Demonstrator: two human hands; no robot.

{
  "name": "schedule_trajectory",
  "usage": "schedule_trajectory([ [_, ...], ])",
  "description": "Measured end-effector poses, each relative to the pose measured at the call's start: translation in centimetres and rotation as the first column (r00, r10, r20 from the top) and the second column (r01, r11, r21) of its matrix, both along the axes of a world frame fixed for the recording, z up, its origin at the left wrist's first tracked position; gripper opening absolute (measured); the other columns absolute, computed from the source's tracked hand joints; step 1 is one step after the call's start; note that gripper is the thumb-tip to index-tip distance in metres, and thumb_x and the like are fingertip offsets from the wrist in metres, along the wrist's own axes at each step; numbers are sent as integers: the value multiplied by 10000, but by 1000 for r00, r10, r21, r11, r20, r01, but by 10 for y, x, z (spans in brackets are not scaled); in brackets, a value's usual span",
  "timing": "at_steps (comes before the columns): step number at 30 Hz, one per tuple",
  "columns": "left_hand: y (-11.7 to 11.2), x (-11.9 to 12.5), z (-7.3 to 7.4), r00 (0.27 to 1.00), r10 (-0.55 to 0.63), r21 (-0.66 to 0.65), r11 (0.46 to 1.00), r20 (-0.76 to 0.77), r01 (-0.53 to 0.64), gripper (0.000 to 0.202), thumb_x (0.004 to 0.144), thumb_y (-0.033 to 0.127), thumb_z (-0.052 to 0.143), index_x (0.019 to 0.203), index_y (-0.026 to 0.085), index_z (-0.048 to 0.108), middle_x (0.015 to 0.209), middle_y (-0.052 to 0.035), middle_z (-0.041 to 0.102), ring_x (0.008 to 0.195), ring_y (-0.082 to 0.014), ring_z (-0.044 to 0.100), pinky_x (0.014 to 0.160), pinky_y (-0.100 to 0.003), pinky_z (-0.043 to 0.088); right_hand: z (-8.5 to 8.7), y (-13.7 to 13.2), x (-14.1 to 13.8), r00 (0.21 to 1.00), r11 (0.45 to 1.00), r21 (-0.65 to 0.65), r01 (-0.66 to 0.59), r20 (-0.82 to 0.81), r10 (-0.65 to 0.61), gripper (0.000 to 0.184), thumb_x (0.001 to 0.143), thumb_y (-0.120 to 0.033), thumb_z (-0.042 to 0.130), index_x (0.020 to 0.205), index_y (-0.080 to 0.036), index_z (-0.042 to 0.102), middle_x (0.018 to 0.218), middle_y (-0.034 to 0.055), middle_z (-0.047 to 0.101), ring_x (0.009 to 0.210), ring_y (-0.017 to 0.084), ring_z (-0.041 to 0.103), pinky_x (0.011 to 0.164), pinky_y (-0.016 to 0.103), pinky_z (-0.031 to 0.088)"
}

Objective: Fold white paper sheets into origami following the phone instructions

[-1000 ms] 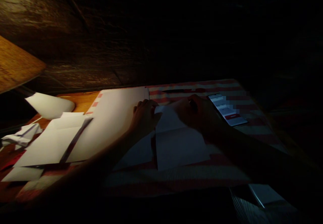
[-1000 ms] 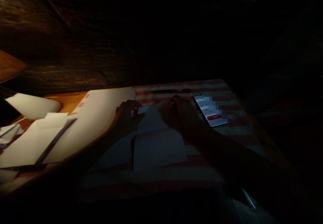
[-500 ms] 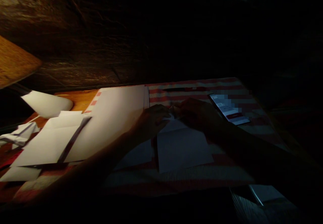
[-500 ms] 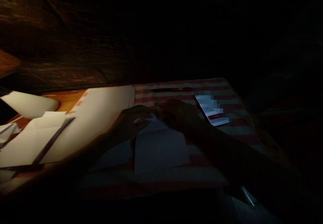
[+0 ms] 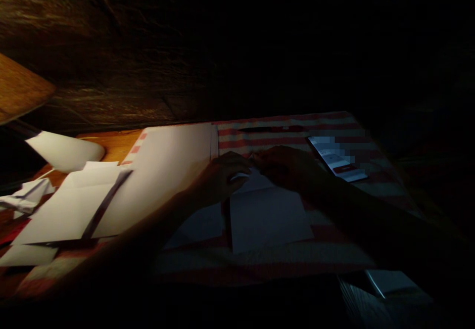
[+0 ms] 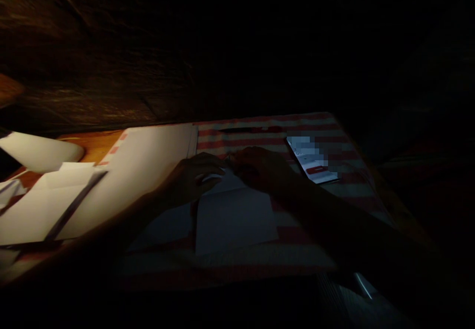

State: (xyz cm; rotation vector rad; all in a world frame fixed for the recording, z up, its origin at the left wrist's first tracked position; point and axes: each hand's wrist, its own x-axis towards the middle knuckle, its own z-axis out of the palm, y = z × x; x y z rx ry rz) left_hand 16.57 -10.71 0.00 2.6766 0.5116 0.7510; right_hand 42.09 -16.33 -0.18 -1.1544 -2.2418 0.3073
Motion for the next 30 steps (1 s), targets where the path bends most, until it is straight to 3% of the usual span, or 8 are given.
schedule_trajectory([
  [6, -1, 0, 2, 1000, -10, -15, 1000, -10, 10, 142, 938, 192, 663, 1037, 196, 763, 1094, -80, 773, 1078, -232, 692, 917, -420, 588, -2, 1, -1, 999, 999, -32, 30, -23, -30, 312, 936, -197, 667, 1248, -191, 691, 1259, 98, 734, 1121, 241, 693, 960, 386, 541],
  [12, 1, -1, 1, 999, -26, -28, 999, -30, 25, 149, 944, 186, 654, 1055, 202, 753, 1120, -78, 761, 1097, -234, 682, 934, -426, 581, -3, 3, 0, 998, 1000, -17, 1, -64, -3, 305, 924, -195, 678, 1227, -178, 708, 1246, 102, 737, 1126, 241, 690, 969, 393, 537],
  [19, 3, -2, -4, 996, -63, -26, 998, -57, 62, 162, 946, 144, 625, 1068, 206, 713, 1306, -93, 711, 1262, -250, 631, 1038, -496, 543, -7, 5, 0, 996, 1000, 6, 2, -92, -2, 292, 912, -205, 715, 1203, -189, 703, 1213, 93, 748, 1090, 235, 698, 936, 398, 550],
  [30, 4, -2, -7, 996, -43, -29, 999, -78, 41, 197, 959, 163, 625, 1113, 223, 732, 1312, -91, 713, 1272, -244, 631, 1047, -484, 549, -6, 5, 0, 993, 1000, -28, -13, -114, 9, 287, 934, -194, 692, 1221, -197, 691, 1220, 92, 742, 1094, 231, 697, 946, 403, 548],
])
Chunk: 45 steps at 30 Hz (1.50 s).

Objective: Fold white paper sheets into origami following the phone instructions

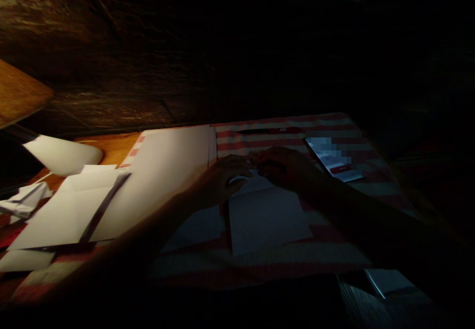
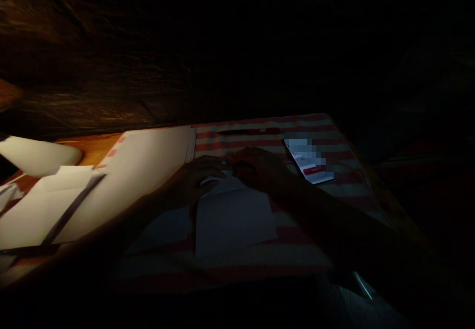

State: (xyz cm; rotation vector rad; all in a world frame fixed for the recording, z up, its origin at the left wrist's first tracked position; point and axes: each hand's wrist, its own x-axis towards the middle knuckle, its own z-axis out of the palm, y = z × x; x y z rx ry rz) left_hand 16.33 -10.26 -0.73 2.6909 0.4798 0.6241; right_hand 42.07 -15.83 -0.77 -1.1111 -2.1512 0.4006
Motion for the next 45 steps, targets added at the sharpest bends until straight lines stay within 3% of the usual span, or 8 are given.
schedule_trajectory([
  [6, -1, 1, 2, 1000, -10, 7, 1000, -6, 10, 309, 958, 166, 614, 1216, 283, 738, 1283, -52, 742, 1264, -240, 638, 1055, -502, 551, 3, 0, 0, 1000, 1000, 1, 1, 0, -1, 291, 918, -190, 694, 1208, -193, 698, 1203, 98, 746, 1085, 233, 697, 933, 392, 545],
  [15, -3, -2, 4, 999, 0, 24, 1000, -39, 1, 359, 924, 196, 668, 1270, 280, 715, 1353, -52, 714, 1345, -265, 600, 1093, -546, 523, 1, 0, 1, 1000, 1000, -1, 14, 11, -14, 281, 911, -218, 708, 1192, -208, 702, 1194, 89, 745, 1071, 235, 699, 924, 392, 543],
  [26, -5, -1, 8, 998, -34, 27, 999, -45, 35, 344, 926, 199, 666, 1264, 244, 709, 1382, -95, 693, 1340, -265, 611, 1084, -539, 534, 1, 1, 1, 1000, 1000, -5, 2, 8, -2, 275, 921, -215, 709, 1195, -190, 701, 1212, 102, 745, 1089, 234, 700, 941, 401, 548],
  [37, -6, -2, 9, 999, -24, 29, 999, -43, 25, 354, 919, 197, 663, 1266, 249, 707, 1380, -102, 689, 1329, -273, 614, 1078, -550, 535, 1, 0, 1, 1000, 1000, -12, -3, -8, 3, 295, 921, -213, 703, 1215, -231, 693, 1227, 81, 737, 1106, 229, 693, 949, 401, 544],
  [45, -6, -3, 8, 998, -41, 59, 997, -48, 44, 388, 939, 148, 587, 1295, 259, 694, 1371, -87, 693, 1332, -268, 609, 1076, -541, 541, 4, 0, 0, 1000, 1000, -8, 7, -2, -7, 251, 920, -213, 701, 1170, -200, 714, 1201, 96, 751, 1080, 234, 704, 942, 399, 545],
])
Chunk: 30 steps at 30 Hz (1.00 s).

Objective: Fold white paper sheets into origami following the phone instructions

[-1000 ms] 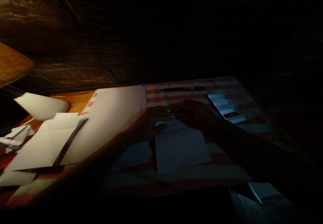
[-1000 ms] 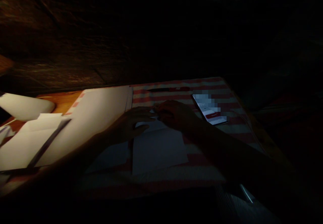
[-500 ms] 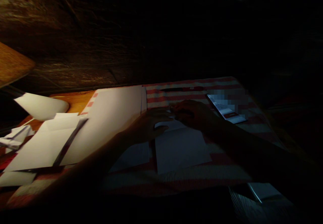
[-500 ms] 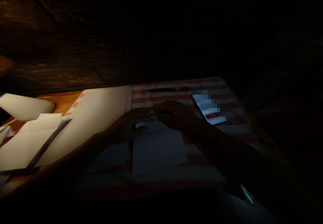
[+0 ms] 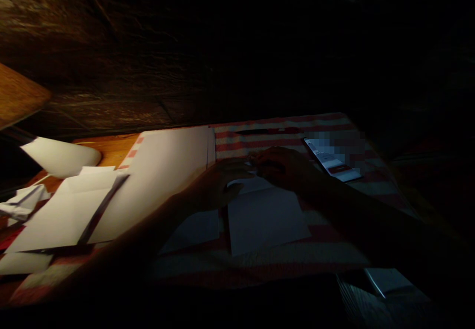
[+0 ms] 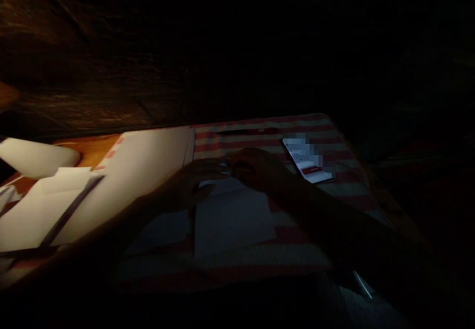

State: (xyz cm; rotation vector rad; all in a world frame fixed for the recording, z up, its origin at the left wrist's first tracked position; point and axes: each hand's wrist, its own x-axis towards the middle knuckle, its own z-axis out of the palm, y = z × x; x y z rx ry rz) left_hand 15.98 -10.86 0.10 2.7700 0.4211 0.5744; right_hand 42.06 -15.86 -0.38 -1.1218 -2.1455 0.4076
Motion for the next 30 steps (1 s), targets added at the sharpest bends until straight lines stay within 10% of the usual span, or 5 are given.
schedule_trajectory([
  [10, -2, -14, 19, 977, -74, -59, 996, -200, 63, 892, 677, 26, 580, 1532, 264, 492, 1628, -84, 452, 1516, -318, 401, 1219, -573, 394, 4, 1, 11, 989, 989, -8, -147, 17, 147, 283, 975, -203, 610, 1236, -230, 713, 1326, 100, 708, 1216, 229, 667, 1046, 437, 523],
  [30, -2, -20, 26, 959, -133, 11, 990, -251, 140, 859, 782, 98, 587, 1598, 247, 364, 1645, -121, 417, 1562, -322, 308, 1244, -549, 340, 8, 5, 24, 954, 960, 2, -279, 115, 276, 260, 997, -205, 565, 1181, -220, 746, 1195, 104, 681, 1137, 237, 628, 1028, 441, 508],
])
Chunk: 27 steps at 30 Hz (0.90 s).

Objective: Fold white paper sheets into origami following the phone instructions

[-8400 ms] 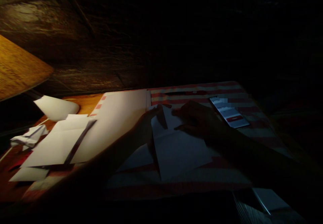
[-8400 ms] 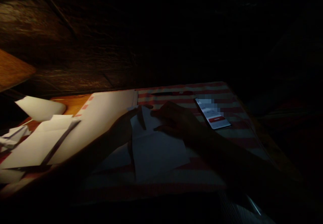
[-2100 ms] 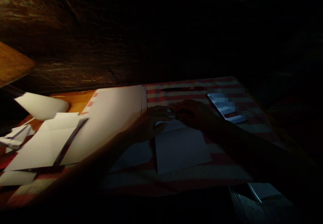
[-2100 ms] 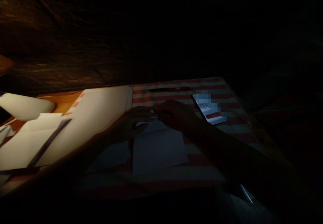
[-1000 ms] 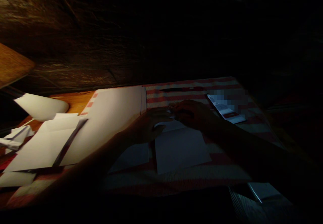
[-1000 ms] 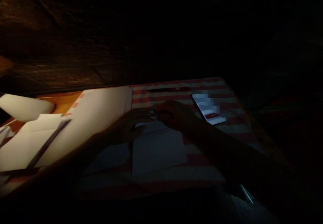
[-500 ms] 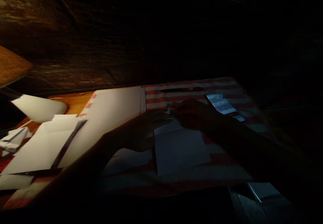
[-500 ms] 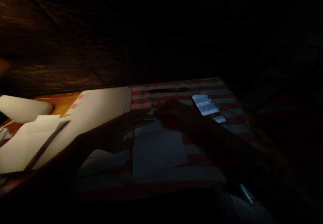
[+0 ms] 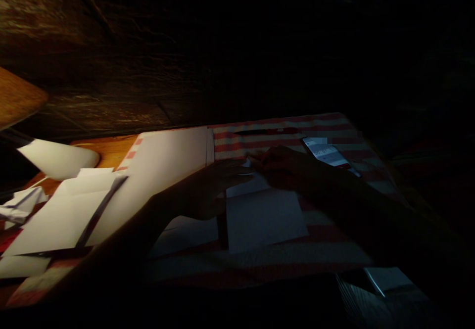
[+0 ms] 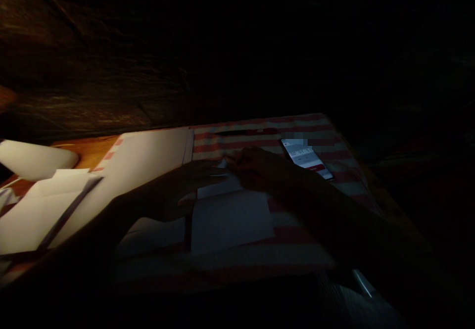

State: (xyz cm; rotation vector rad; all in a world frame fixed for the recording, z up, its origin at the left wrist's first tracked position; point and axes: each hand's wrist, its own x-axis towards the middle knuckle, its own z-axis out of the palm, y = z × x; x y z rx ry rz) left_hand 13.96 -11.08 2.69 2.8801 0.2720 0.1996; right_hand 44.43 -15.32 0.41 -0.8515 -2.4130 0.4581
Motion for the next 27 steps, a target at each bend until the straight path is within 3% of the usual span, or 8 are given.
schedule_trajectory([
  [9, 0, 1, 2, 1000, 5, -3, 1000, -31, -5, 835, 811, 191, 644, 1595, 244, 361, 1668, -124, 373, 1556, -347, 310, 1230, -587, 342, 4, -3, -1, 999, 997, -68, 24, 33, -22, 275, 994, -207, 572, 1222, -231, 725, 1260, 110, 641, 1184, 247, 600, 1061, 466, 489],
  [21, 0, 1, 2, 999, 12, -6, 1000, -30, -12, 838, 808, 205, 650, 1594, 250, 360, 1662, -121, 386, 1544, -346, 334, 1230, -576, 341, 10, -5, -1, 999, 1000, -29, -1, 34, 2, 264, 980, -199, 590, 1198, -196, 739, 1215, 125, 671, 1142, 248, 631, 1020, 453, 511],
  [27, 0, 2, 3, 1000, 9, -37, 999, -28, -10, 816, 814, 223, 647, 1584, 243, 378, 1661, -128, 384, 1540, -345, 339, 1236, -561, 338, 10, -7, -2, 999, 999, -43, 28, 34, -26, 254, 963, -206, 607, 1168, -241, 753, 1208, 95, 679, 1138, 248, 629, 1019, 454, 508],
])
